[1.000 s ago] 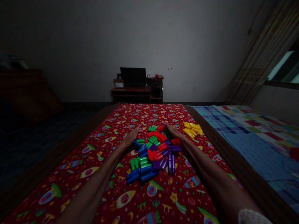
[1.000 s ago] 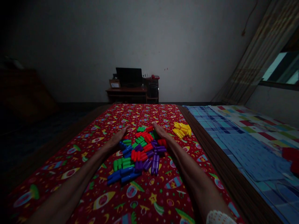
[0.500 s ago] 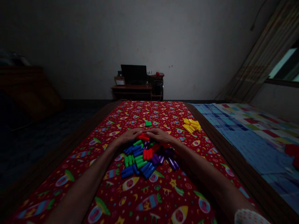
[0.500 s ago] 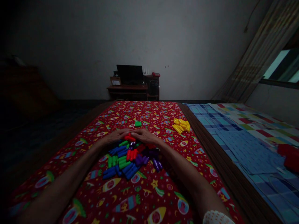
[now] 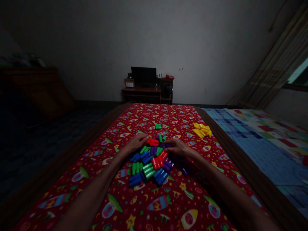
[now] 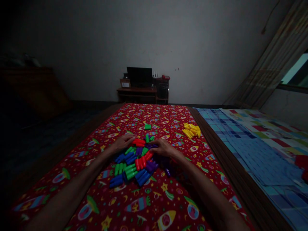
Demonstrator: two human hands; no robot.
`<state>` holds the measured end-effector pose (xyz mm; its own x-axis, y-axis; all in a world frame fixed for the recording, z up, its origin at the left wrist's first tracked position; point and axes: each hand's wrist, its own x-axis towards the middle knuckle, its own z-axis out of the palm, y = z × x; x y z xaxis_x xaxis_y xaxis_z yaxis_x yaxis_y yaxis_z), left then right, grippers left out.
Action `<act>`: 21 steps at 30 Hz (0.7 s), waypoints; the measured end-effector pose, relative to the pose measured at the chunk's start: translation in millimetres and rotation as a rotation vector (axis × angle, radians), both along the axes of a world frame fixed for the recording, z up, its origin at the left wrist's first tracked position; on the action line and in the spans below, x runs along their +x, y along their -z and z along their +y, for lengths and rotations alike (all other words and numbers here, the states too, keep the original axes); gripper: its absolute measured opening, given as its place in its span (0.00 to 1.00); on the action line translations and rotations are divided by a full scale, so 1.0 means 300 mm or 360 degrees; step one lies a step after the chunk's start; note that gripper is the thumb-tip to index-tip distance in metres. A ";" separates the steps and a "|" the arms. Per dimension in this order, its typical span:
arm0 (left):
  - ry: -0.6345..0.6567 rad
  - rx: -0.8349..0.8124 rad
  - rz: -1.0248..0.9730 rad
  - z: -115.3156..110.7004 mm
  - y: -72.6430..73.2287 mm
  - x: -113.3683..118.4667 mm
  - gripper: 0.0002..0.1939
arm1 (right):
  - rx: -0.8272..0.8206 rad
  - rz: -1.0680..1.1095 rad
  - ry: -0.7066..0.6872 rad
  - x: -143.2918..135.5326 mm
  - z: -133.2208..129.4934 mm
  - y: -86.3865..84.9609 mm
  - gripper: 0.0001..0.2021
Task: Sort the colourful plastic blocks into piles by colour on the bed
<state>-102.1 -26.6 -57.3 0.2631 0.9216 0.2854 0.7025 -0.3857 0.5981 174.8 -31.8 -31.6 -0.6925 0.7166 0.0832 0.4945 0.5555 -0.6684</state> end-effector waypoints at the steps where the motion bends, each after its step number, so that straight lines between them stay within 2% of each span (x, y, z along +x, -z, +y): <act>1: -0.0042 0.0001 -0.0031 0.001 0.005 -0.003 0.32 | -0.0028 0.0008 -0.0008 -0.007 0.006 -0.009 0.18; 3: -0.0135 -0.0021 -0.0105 0.000 0.014 -0.015 0.31 | 0.0002 -0.0020 0.0084 -0.019 0.031 -0.028 0.17; 6: -0.0241 -0.0040 -0.0226 -0.006 0.025 -0.031 0.31 | 0.0287 -0.0132 0.0434 -0.039 0.084 -0.039 0.18; 7: -0.0254 -0.0033 -0.0252 -0.008 0.027 -0.034 0.30 | 0.0377 -0.0173 0.0487 -0.049 0.101 -0.033 0.16; 9: -0.0250 -0.0008 -0.0276 -0.011 0.031 -0.036 0.28 | 0.0470 -0.0254 0.0427 -0.073 0.130 -0.010 0.16; 12: -0.0218 -0.0002 -0.0291 -0.013 0.033 -0.035 0.26 | 0.0416 -0.0322 0.0212 -0.108 0.157 0.024 0.19; 16: -0.0172 -0.0002 -0.0299 -0.009 0.038 -0.040 0.25 | 0.0182 -0.0284 0.0085 -0.102 0.189 0.016 0.11; 19: -0.0146 0.0014 -0.0281 -0.003 0.042 -0.046 0.25 | 0.0000 -0.0089 0.0204 -0.042 0.235 -0.008 0.08; 21: -0.0133 0.0019 -0.0269 -0.001 0.043 -0.048 0.25 | 0.0004 0.0063 0.0392 0.015 0.276 -0.011 0.11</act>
